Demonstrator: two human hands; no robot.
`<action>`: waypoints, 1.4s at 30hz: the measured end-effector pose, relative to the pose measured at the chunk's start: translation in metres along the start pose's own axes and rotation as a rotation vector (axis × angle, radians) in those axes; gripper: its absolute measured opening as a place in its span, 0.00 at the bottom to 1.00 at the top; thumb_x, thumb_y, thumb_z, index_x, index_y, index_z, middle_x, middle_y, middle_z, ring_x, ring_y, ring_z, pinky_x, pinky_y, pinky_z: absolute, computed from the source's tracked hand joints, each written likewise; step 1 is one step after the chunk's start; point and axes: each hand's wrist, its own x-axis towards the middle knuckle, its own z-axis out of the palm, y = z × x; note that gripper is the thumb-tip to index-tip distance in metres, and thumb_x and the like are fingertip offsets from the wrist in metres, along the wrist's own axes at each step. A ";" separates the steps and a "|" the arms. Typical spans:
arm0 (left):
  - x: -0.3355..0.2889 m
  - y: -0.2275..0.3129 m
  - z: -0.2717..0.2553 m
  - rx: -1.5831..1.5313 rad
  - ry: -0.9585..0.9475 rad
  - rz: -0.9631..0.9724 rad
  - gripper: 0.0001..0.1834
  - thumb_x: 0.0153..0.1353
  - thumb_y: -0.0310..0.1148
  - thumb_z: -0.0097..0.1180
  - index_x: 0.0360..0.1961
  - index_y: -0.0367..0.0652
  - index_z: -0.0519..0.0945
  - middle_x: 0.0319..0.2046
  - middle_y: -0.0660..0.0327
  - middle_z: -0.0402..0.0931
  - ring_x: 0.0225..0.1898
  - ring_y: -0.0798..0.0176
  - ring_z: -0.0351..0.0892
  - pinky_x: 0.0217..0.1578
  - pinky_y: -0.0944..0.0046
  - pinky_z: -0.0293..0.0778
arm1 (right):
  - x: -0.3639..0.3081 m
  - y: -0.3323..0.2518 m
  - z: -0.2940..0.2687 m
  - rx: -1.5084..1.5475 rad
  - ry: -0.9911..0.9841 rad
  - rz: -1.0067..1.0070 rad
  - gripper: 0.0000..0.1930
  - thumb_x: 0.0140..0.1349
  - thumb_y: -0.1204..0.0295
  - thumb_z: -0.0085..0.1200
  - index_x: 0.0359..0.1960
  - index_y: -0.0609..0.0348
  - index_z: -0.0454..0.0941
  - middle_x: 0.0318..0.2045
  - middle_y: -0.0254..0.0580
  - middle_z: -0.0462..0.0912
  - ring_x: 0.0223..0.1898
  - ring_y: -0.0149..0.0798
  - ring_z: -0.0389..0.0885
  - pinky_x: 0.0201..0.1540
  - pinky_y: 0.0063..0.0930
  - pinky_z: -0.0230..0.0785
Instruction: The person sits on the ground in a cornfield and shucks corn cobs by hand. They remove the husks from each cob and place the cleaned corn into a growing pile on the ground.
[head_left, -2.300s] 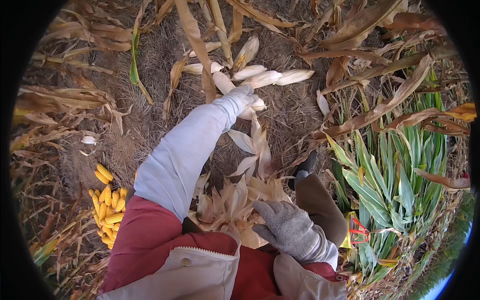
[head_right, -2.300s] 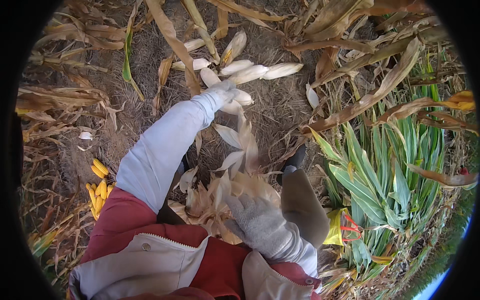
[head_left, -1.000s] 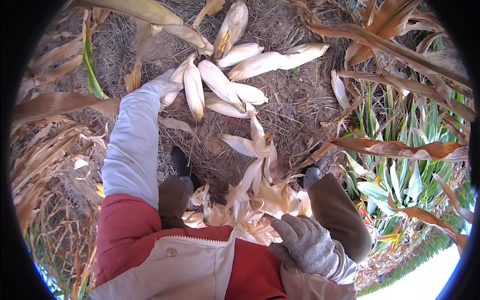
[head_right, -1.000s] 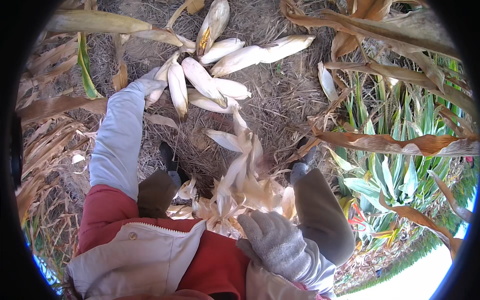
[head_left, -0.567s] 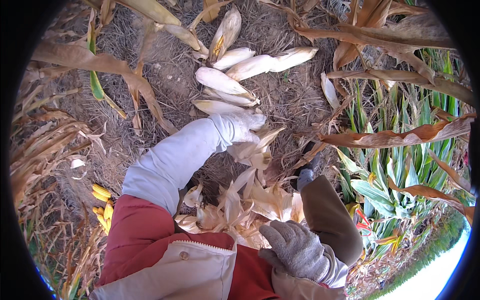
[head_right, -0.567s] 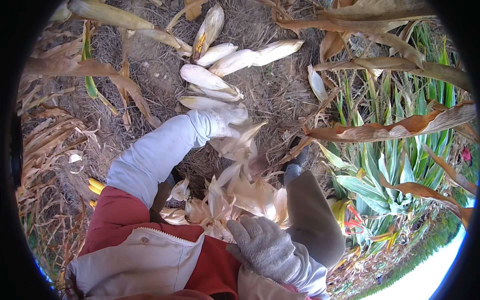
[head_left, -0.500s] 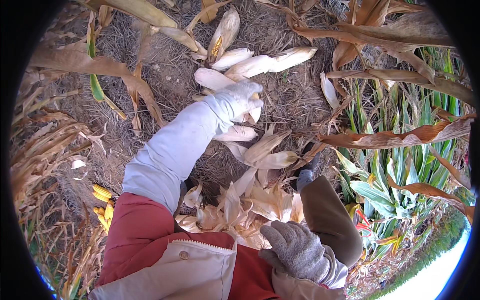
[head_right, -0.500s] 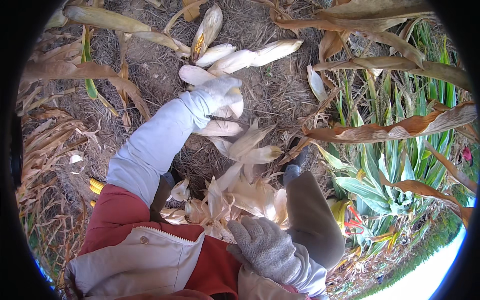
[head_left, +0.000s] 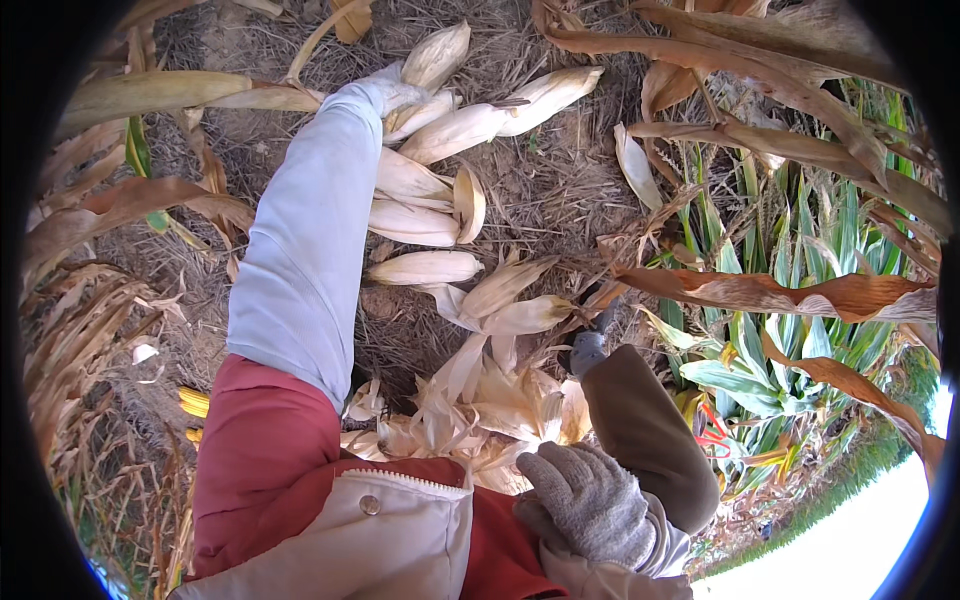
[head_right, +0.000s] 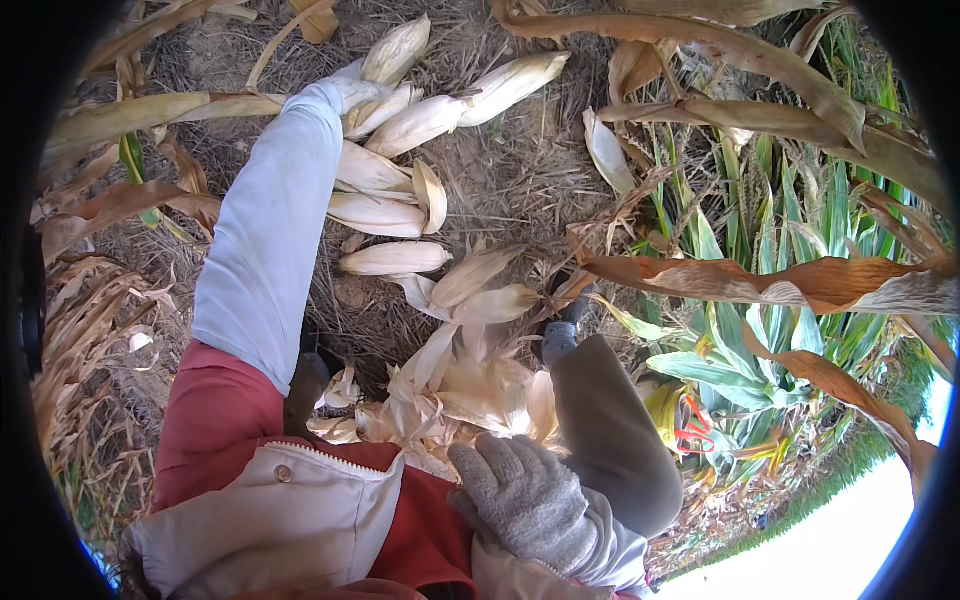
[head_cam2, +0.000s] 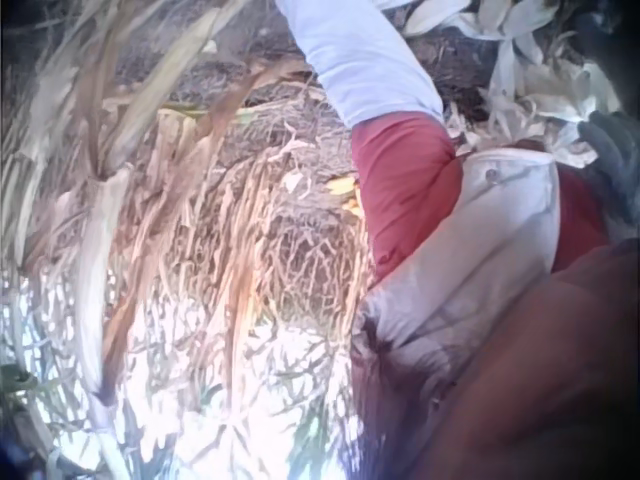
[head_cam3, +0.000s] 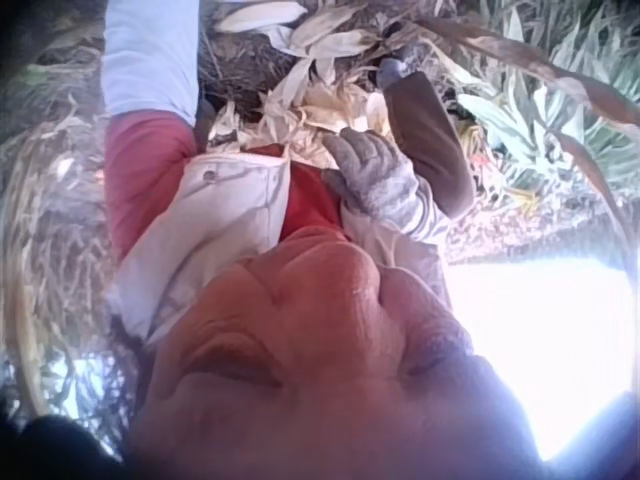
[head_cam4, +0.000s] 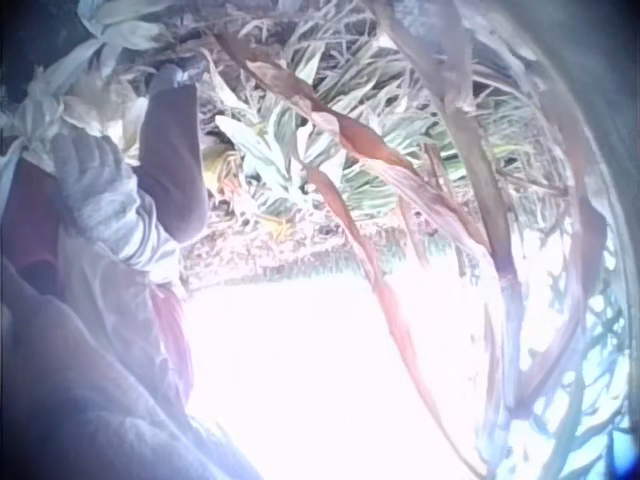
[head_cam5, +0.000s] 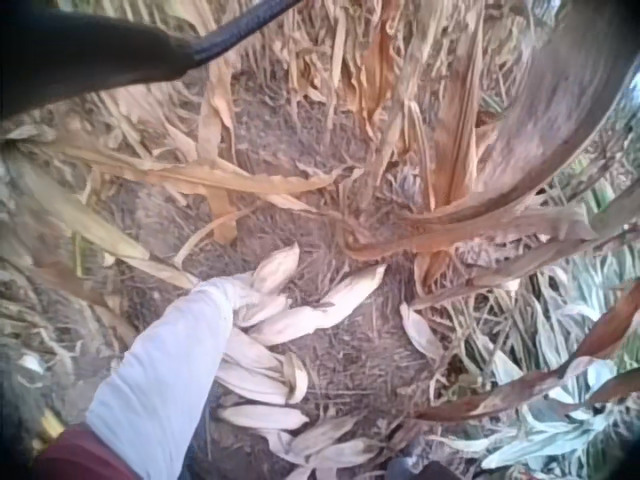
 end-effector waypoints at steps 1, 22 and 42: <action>-0.004 0.024 0.013 -0.013 -0.108 -0.068 0.41 0.50 0.42 0.70 0.64 0.42 0.68 0.59 0.54 0.73 0.60 0.57 0.70 0.62 0.62 0.62 | 0.000 0.000 0.001 -0.002 0.012 0.019 0.27 0.50 0.59 0.63 0.52 0.56 0.73 0.41 0.46 0.78 0.38 0.47 0.81 0.40 0.37 0.75; -0.173 0.166 0.180 0.317 -0.902 -0.011 0.39 0.59 0.62 0.55 0.61 0.43 0.70 0.53 0.48 0.76 0.58 0.47 0.72 0.61 0.55 0.63 | -0.036 -0.017 0.024 -0.020 0.067 -0.053 0.28 0.49 0.61 0.63 0.52 0.57 0.73 0.40 0.44 0.77 0.41 0.46 0.80 0.43 0.38 0.73; -0.013 0.123 0.194 0.595 0.114 -0.316 0.28 0.62 0.50 0.57 0.54 0.40 0.76 0.41 0.47 0.82 0.44 0.47 0.83 0.46 0.51 0.77 | -0.053 -0.014 0.038 -0.027 0.083 -0.064 0.26 0.49 0.62 0.62 0.51 0.58 0.74 0.40 0.42 0.76 0.38 0.42 0.80 0.41 0.34 0.74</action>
